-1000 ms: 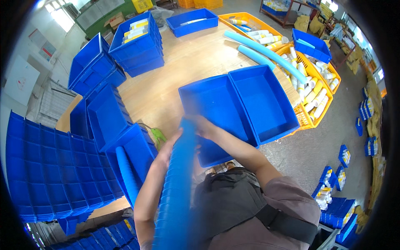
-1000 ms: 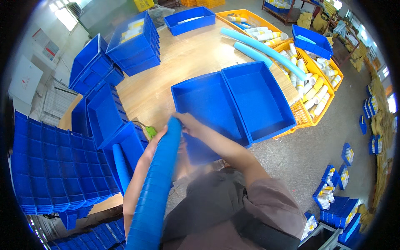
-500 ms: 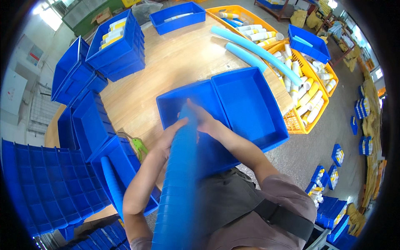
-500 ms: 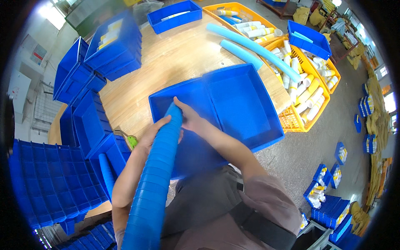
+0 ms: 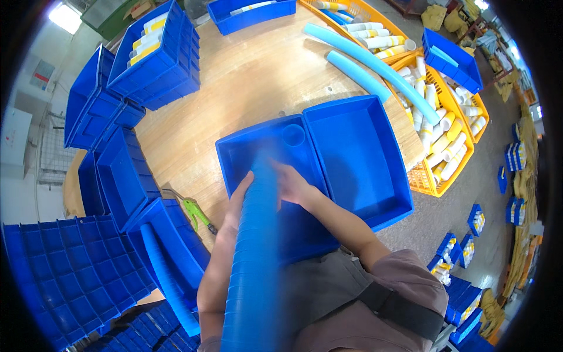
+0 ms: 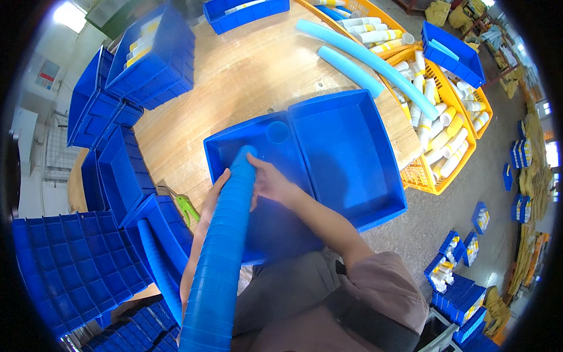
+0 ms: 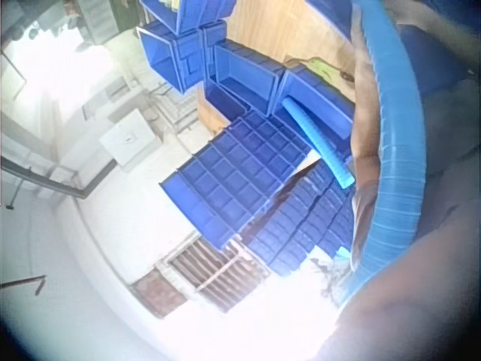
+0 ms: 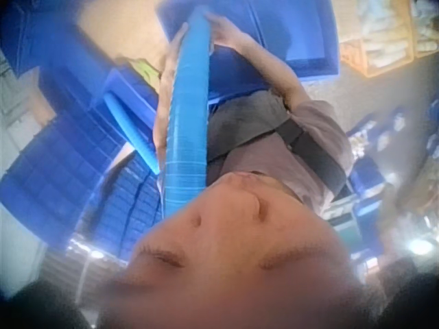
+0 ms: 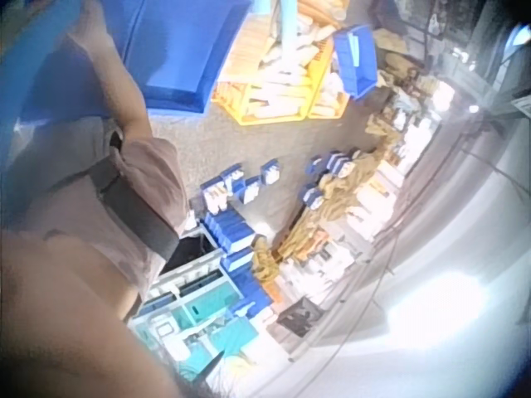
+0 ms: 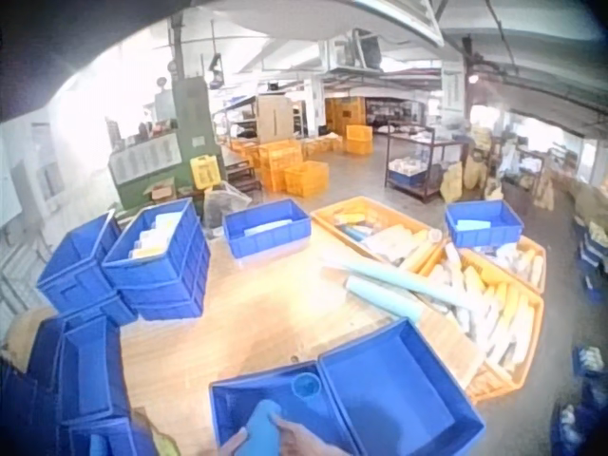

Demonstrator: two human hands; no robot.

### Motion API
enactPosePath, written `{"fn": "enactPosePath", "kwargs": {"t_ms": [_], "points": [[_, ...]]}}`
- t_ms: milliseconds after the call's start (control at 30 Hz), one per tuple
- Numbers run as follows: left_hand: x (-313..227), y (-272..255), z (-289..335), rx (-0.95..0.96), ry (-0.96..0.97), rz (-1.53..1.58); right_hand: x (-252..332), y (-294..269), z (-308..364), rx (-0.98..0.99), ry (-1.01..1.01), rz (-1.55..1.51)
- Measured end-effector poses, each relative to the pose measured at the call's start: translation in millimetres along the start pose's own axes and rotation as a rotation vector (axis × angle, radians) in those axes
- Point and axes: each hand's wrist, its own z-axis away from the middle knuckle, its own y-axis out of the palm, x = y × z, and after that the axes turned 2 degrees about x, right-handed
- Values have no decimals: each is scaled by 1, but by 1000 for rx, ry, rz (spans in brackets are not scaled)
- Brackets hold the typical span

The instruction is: The person cuts long blue foam tubes into short segments using a green utility knife and places the segments into blue plastic trays with circular cavities. The person repeatedly fills multiple trays and stacks them on a nearby machine.

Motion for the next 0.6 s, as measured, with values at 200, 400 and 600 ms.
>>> {"fn": "enactPosePath", "kwargs": {"t_ms": [200, 400, 600], "points": [[-3, -15, 5, 52, 58, 85, -4, 6, -13, -105, -21, -153], [-6, -32, 20, -119, -14, 144, -16, 8, -20, 14, 28, -65], [-2, -57, 26, 82, 20, 73, -25, 1, -21, 14, 218, -32]]}}
